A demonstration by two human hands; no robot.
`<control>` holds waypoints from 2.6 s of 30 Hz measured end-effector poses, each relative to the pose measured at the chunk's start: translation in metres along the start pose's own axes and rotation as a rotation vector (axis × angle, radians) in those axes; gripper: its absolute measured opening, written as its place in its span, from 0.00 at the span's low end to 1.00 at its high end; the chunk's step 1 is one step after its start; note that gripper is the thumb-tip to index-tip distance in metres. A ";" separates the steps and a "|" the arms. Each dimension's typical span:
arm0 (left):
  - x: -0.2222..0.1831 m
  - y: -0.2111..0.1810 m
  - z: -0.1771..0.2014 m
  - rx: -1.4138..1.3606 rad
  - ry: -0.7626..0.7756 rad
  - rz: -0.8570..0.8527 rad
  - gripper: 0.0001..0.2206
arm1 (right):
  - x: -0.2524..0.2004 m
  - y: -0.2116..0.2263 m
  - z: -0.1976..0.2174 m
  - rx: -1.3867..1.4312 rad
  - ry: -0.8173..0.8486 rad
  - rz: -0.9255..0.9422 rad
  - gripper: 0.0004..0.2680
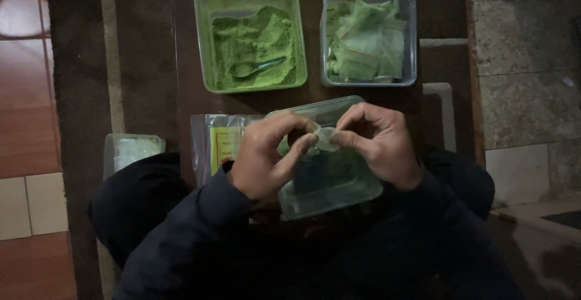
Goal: The person fills small plastic bags with green herbal powder and dried leaves using a spoon and seals the bags by hand.
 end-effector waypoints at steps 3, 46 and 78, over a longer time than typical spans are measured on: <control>0.001 -0.004 -0.005 -0.064 0.098 -0.072 0.02 | -0.001 -0.002 0.002 -0.051 -0.032 0.042 0.04; -0.011 -0.017 -0.020 0.681 0.136 -0.469 0.21 | -0.014 0.016 -0.001 -0.190 -0.011 0.170 0.05; 0.026 0.006 0.142 0.461 -0.372 -0.330 0.25 | 0.124 0.028 -0.089 -1.141 0.341 0.489 0.05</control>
Point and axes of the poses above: each hand's wrist, its own x-axis towards the middle knuckle, its own z-axis out of the back of the hand, y = z × x, the point moved 7 cm from there along x, towards the middle knuckle, and after that the axes turned 10 degrees about -x, right-handed, at the moved point
